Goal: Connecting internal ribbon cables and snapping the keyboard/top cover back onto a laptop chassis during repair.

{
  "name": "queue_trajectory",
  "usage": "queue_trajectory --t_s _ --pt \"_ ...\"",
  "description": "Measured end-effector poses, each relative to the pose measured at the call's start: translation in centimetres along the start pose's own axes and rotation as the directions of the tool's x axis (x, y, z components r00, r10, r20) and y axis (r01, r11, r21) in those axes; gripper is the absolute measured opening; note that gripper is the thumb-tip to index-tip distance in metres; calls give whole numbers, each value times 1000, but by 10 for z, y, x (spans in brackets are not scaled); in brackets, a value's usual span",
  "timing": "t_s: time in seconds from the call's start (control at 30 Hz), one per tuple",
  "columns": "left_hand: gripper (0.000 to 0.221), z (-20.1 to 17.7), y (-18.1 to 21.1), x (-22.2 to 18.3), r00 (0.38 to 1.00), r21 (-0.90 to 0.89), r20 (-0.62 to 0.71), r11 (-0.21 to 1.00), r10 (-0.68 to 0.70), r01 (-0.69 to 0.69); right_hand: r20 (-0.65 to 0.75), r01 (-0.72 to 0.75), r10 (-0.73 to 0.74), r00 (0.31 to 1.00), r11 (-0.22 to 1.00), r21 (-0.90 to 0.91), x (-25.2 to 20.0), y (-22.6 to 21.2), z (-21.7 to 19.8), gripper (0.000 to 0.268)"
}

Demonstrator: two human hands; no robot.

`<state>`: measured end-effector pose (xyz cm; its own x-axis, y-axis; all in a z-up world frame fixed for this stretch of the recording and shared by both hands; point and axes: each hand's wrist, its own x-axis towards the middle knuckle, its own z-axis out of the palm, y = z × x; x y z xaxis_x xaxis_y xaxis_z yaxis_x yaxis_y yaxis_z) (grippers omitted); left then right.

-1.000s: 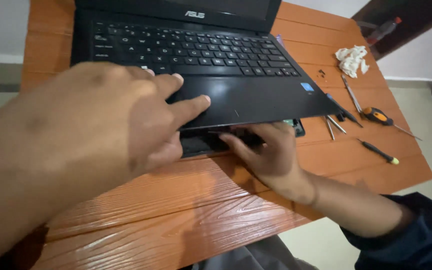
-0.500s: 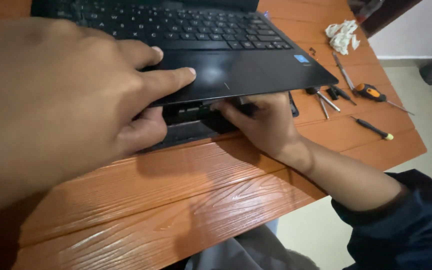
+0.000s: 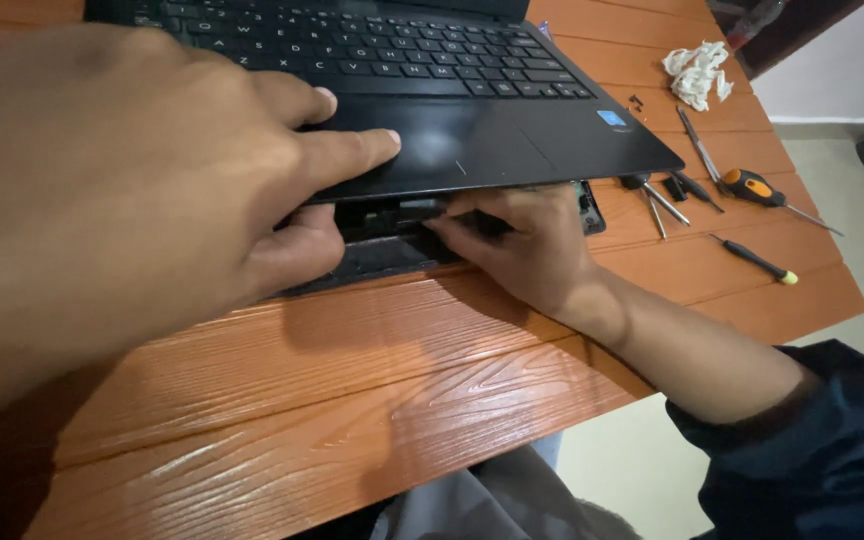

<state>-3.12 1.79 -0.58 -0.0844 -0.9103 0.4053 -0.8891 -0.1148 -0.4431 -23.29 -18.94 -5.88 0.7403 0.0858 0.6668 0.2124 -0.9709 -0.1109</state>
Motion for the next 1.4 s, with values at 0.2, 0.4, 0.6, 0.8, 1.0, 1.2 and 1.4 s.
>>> queue_trajectory --t_s 0.2,0.4,0.6,0.8,1.0,1.2,1.4 --pt "54 -1 1 0 999 1 19 999 33 -33 49 29 -27 998 999 -35 -6 6 2 10" --pt "55 -5 3 4 989 -76 146 997 22 -11 107 80 -70 992 992 -100 -4 2 0 15" --pt "47 -14 1 6 969 -126 246 991 0 32 41 -11 14 999 998 -64 1 1 3 8" --pt "54 -2 4 0 997 -169 76 986 11 2 90 41 -34 995 996 -84 4 -3 -1 7" --pt "51 -1 7 -11 991 -76 -119 995 55 -65 87 26 -7 996 977 -211 -3 -1 4 14" --pt "41 -14 56 -33 954 223 -286 963 -86 153 57 -11 29 998 956 -292 -8 2 5 8" --pt "38 18 95 -39 964 -4 -159 976 -214 216 -8 -22 20 1000 969 -248 -4 1 8 8"
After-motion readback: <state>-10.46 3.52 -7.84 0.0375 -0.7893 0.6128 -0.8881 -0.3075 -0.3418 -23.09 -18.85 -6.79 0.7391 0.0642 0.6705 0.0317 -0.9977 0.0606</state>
